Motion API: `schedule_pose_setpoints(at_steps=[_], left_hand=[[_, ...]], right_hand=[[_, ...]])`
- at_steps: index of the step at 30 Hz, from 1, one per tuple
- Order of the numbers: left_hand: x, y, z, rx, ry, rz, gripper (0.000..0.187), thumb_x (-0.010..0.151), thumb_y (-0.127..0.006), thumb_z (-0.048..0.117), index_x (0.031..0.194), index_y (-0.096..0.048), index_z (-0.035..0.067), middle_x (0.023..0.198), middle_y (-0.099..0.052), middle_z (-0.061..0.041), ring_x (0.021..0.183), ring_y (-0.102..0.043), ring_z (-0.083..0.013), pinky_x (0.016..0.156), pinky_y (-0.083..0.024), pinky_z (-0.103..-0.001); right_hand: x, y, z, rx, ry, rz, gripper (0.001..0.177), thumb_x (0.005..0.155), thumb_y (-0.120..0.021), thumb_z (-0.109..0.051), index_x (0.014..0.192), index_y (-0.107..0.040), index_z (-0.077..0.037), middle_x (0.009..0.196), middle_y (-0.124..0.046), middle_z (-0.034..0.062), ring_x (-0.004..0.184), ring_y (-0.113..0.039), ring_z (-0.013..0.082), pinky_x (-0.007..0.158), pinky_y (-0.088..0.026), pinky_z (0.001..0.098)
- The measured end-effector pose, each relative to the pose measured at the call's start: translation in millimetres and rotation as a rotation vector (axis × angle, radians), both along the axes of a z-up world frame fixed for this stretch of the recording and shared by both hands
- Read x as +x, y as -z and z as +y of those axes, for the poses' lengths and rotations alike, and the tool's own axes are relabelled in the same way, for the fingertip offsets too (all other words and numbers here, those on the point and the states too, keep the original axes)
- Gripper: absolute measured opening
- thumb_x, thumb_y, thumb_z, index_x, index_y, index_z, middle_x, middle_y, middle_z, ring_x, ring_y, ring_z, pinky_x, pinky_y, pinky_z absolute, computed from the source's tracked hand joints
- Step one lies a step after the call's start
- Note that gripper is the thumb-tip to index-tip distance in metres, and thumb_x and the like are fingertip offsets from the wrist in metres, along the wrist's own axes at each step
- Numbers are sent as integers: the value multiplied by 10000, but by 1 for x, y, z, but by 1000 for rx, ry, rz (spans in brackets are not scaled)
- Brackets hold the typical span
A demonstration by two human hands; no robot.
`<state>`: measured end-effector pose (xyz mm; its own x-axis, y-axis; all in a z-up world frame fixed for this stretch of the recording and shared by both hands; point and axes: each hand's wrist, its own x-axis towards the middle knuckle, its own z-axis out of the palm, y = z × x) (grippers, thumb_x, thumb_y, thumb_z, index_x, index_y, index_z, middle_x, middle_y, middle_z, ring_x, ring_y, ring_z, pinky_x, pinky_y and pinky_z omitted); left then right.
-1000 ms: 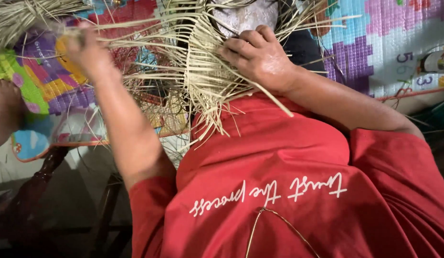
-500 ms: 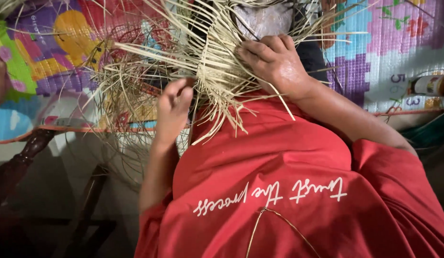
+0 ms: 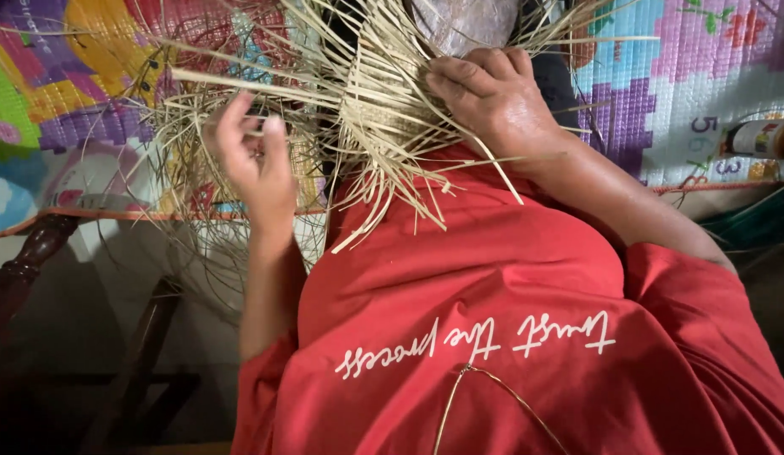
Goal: Weaving a hat using dried straw or grass fibers on a floor mat.
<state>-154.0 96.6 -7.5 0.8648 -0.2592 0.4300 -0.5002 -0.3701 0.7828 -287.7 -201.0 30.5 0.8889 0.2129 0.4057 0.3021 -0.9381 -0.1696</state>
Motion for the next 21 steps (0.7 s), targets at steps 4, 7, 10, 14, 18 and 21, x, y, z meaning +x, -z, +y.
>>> schedule_pose_setpoints(at_steps=[4, 7, 10, 14, 18, 21], left_hand=[[-20, -3, 22, 19, -16, 50, 467, 1029, -589, -25, 1432, -390, 103, 1230, -381, -72, 1052, -455, -183, 880, -500, -330], [-26, -2, 20, -72, 140, -181, 135, 982, -600, 4, 1110, -584, -36, 1061, -618, -148, 1012, -583, -279, 925, -547, -408], [-29, -4, 7, 1, 150, -269, 120, 988, -632, 109, 997, -629, -11, 1117, -539, -125, 970, -521, -264, 887, -501, -413], [-21, -23, -20, 87, 183, -244, 136, 974, -625, 73, 1104, -635, 34, 1143, -553, -131, 1079, -511, -287, 969, -405, -448], [-17, -27, -35, -46, 364, 115, 124, 1013, -586, 78, 985, -655, -20, 1009, -556, -148, 1008, -490, -289, 886, -426, -414], [-19, -28, -41, -69, 387, 154, 268, 1060, -533, 161, 816, -572, 56, 795, -485, -72, 874, -454, -240, 816, -364, -388]], right_hand=[[-15, -14, -17, 354, -84, 183, 323, 980, -706, 24, 1298, -722, 80, 1491, -564, 227, 1247, -501, 363, 1048, -435, 470], [-33, -52, -37, 453, -48, 248, 440, 921, -657, 185, 1354, -666, 105, 1514, -527, 295, 1342, -570, 447, 1117, -502, 492], [-44, -103, -38, 345, 11, 104, 287, 1025, -712, 268, 1309, -680, 252, 1358, -658, 383, 1187, -663, 495, 1007, -563, 520], [-27, -145, -2, 73, 42, -113, 179, 1038, -794, 283, 1193, -782, 195, 1373, -656, 259, 1226, -547, 434, 1074, -446, 546], [-4, -130, 0, -36, -218, -23, 299, 936, -775, 24, 1235, -780, 32, 1318, -712, 177, 1165, -652, 367, 1022, -511, 487], [32, -110, 16, -165, -305, -32, 335, 948, -741, -111, 1281, -775, -92, 1172, -712, 69, 1018, -650, 229, 935, -540, 377]])
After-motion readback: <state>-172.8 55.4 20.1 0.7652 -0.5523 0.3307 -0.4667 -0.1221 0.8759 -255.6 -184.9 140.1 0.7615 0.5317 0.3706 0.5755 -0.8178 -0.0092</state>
